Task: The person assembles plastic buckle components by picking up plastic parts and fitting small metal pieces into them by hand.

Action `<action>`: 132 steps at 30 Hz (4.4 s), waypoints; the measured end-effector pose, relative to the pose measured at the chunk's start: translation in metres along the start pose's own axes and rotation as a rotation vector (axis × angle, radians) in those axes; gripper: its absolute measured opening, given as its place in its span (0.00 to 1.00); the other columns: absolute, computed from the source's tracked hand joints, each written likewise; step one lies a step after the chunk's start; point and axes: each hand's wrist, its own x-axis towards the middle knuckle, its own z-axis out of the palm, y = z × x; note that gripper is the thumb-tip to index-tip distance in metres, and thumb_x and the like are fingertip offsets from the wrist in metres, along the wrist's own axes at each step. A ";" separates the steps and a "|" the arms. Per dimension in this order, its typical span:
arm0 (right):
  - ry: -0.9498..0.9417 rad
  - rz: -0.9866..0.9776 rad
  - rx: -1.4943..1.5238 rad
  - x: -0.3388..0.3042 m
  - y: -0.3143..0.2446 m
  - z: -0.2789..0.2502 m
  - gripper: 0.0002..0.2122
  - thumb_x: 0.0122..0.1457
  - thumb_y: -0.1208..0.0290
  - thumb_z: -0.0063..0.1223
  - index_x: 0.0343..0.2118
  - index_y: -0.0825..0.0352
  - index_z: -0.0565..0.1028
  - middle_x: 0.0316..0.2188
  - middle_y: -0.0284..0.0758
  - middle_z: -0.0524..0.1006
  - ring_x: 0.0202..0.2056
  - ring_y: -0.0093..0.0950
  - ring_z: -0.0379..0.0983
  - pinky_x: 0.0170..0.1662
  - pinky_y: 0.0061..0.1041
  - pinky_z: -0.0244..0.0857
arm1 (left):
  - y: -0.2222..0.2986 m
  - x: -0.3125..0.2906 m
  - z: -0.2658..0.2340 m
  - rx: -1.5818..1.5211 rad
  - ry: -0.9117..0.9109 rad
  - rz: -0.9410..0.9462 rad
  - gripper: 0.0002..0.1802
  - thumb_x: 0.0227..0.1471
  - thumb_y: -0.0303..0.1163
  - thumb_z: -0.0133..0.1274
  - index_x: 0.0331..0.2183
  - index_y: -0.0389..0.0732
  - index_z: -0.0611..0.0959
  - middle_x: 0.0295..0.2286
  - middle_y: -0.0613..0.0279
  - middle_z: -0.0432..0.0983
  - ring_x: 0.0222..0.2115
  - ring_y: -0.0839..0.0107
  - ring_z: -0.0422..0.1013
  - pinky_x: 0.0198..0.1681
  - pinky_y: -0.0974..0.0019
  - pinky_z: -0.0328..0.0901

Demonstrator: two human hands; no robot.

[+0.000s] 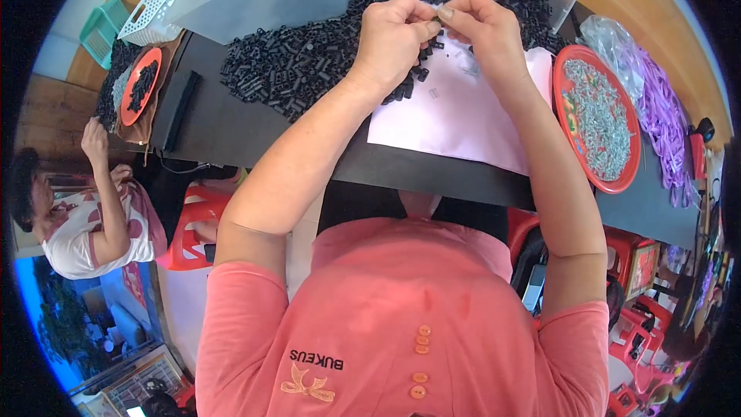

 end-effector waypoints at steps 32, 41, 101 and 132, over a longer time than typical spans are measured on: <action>-0.065 -0.045 -0.321 -0.004 -0.008 0.000 0.10 0.56 0.68 0.50 0.30 0.71 0.74 0.24 0.44 0.76 0.28 0.41 0.74 0.32 0.35 0.65 | 0.001 -0.002 -0.001 0.188 0.053 0.129 0.03 0.47 0.21 0.56 0.28 0.35 0.81 0.21 0.66 0.74 0.19 0.81 0.67 0.16 0.76 0.61; -0.016 -0.344 -0.534 -0.007 -0.014 -0.004 0.08 0.57 0.69 0.48 0.30 0.70 0.74 0.26 0.45 0.76 0.29 0.45 0.73 0.33 0.39 0.65 | 0.008 -0.004 0.001 0.030 -0.005 0.022 0.03 0.47 0.22 0.56 0.28 0.33 0.80 0.21 0.65 0.74 0.19 0.80 0.67 0.16 0.76 0.61; -0.507 -0.445 -0.944 -0.016 -0.018 0.011 0.03 0.46 0.74 0.50 0.24 0.64 0.73 0.30 0.37 0.76 0.32 0.40 0.73 0.34 0.36 0.65 | 0.101 0.037 -0.080 0.462 0.536 0.563 0.10 0.40 0.25 0.55 0.30 0.33 0.81 0.23 0.56 0.76 0.19 0.67 0.70 0.27 0.68 0.67; -0.243 -0.346 -1.050 0.006 -0.012 -0.038 0.05 0.45 0.71 0.54 0.27 0.62 0.78 0.27 0.39 0.77 0.32 0.39 0.76 0.35 0.38 0.68 | 0.006 0.021 -0.029 -0.480 -0.271 -0.299 0.07 0.46 0.23 0.55 0.30 0.31 0.79 0.22 0.56 0.75 0.20 0.74 0.70 0.17 0.75 0.58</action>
